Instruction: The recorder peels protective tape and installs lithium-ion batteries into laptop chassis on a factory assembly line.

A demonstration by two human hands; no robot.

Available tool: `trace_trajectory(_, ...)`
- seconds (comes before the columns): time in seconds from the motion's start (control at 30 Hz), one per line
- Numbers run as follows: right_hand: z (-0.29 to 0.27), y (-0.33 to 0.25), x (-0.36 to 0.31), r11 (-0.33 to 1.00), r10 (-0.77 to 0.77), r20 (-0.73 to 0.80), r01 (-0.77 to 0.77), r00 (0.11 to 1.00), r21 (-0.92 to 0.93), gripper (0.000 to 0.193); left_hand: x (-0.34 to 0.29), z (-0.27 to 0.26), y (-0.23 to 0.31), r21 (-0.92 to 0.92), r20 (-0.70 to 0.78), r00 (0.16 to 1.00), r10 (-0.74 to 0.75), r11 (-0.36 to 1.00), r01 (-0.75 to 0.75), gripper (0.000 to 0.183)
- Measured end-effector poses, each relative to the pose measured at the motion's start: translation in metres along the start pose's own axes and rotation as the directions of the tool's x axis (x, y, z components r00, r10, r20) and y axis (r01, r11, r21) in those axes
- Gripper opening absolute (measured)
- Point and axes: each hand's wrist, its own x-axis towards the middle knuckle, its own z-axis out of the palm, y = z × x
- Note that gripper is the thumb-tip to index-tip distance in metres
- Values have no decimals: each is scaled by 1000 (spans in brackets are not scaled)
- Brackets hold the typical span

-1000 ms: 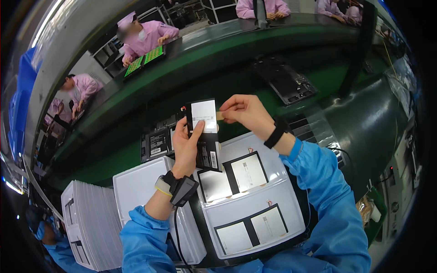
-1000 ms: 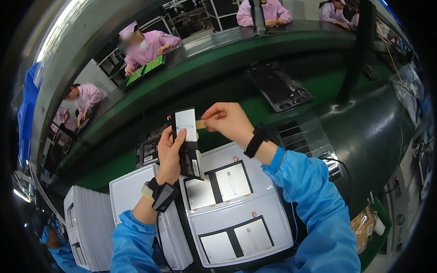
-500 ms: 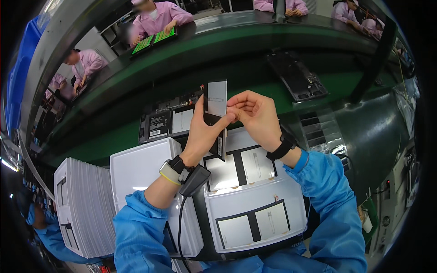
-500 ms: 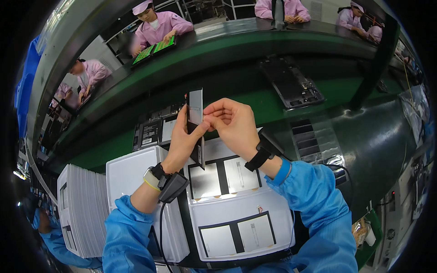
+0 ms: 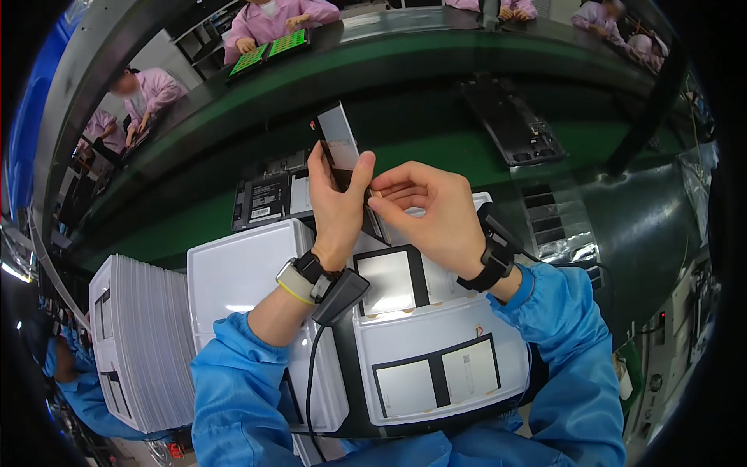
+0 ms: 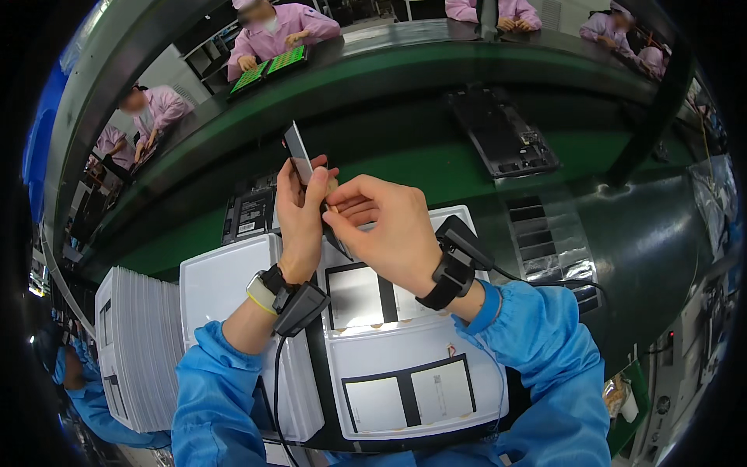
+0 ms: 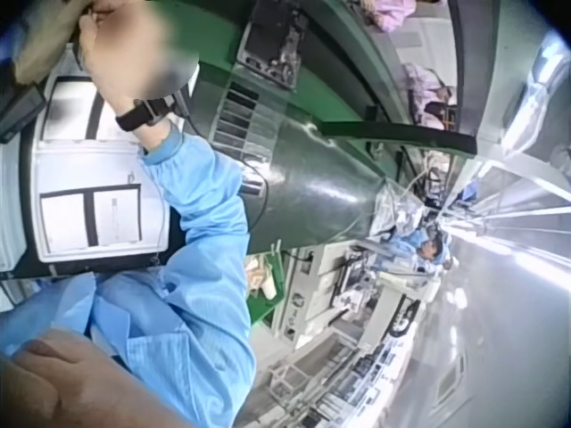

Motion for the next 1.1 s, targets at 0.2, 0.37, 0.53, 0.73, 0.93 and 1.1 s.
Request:
trace_trajectory(0.2, -14, 18, 11, 989, 116, -12, -114, 993, 90, 13, -1, 4, 5, -103, 14, 1000, -9, 995, 11, 62)
trace_trajectory(0.37, -38, 21, 27, 973, 87, 15, -82, 996, -215, 12, 5, -4, 6, -384, -47, 998, -33, 923, 13, 62)
trace_trajectory(0.53, 6, -18, -14, 957, -127, 181, 168, 975, -237, 10, 4, -4, 11, -334, -178, 982, -57, 942, -6, 59)
trace_trajectory(0.73, 5, -17, -28, 960, -11, 124, 45, 992, -275, 12, -1, 0, 6, -303, -103, 992, -71, 952, 37, 61)
trace_trajectory(0.93, -84, -35, -43, 936, -18, -94, -16, 995, -352, 8, 3, -6, -4, -507, 141, 988, -66, 852, 130, 76)
trace_trajectory(1.1, -225, -125, -137, 616, -104, -257, -140, 961, -775, 20, 19, -13, -14, -475, 90, 977, -191, 854, 211, 71)
